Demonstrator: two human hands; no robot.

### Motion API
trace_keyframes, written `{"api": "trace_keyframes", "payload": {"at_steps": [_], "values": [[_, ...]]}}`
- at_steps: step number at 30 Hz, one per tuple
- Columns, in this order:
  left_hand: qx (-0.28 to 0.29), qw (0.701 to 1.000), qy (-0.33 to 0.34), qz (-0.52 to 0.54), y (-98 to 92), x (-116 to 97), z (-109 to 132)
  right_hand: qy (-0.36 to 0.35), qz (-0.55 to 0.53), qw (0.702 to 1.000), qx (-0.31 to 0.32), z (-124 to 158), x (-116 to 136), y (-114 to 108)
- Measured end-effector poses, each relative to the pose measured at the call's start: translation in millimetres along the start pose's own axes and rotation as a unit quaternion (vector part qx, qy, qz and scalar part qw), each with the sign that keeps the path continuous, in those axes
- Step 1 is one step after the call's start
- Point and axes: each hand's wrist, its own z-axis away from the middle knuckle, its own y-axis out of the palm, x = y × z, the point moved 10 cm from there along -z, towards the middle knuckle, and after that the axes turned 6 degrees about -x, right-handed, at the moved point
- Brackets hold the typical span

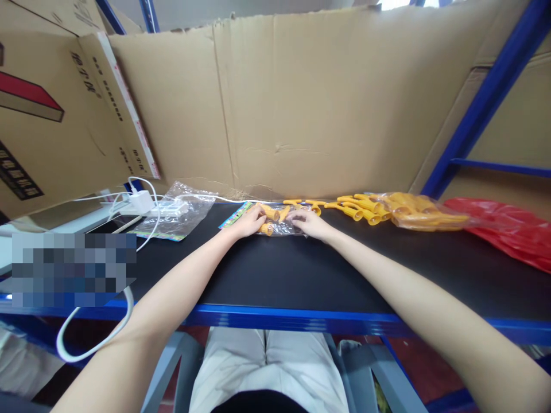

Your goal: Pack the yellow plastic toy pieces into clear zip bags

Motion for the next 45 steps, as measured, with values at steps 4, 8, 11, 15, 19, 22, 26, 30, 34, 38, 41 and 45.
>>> {"api": "trace_keyframes", "payload": {"at_steps": [4,8,11,15,19,22,26,30,34,38,41,45], "values": [[-0.005,0.999,-0.024,-0.026,-8.5,17.6,0.2,0.013,0.207,0.976,-0.062,-3.6,-13.6,-44.5],[-0.003,0.997,-0.059,-0.043,-12.4,30.4,2.2,0.123,0.385,0.907,-0.116,4.0,-45.6,-102.3],[-0.006,0.997,-0.060,-0.044,-13.6,29.9,3.2,0.216,0.442,0.867,-0.078,14.2,-76.7,-122.9],[-0.003,0.997,-0.062,-0.046,-13.9,27.8,4.3,0.269,0.456,0.848,0.008,22.6,-98.1,-120.1],[-0.002,0.997,-0.063,-0.043,-13.6,27.9,4.3,0.282,0.450,0.847,0.016,23.3,-91.7,-115.7],[-0.001,0.997,-0.064,-0.048,-13.4,28.4,4.3,0.290,0.450,0.844,0.036,24.2,-88.1,-109.2],[0.003,0.997,-0.061,-0.057,-13.5,27.2,4.4,0.282,0.447,0.847,0.052,23.7,-84.4,-105.2],[0.001,0.996,-0.060,-0.063,-13.0,28.6,3.7,0.251,0.433,0.865,-0.040,18.1,-67.5,-123.1],[-0.004,0.997,-0.058,-0.058,-11.9,30.6,2.9,0.186,0.374,0.894,-0.162,12.2,-45.1,-140.5],[-0.005,0.998,-0.044,-0.044,-11.0,24.6,3.1,0.124,0.200,0.937,-0.257,6.3,-35.5,-143.7],[-0.001,0.999,-0.017,-0.042,-8.7,14.4,3.1,0.085,0.021,0.954,-0.286,1.2,-32.8,-136.1],[-0.003,0.999,0.003,-0.033,-5.3,6.8,2.3,0.013,-0.105,0.977,-0.187,-3.7,-8.8,-105.9]]}}
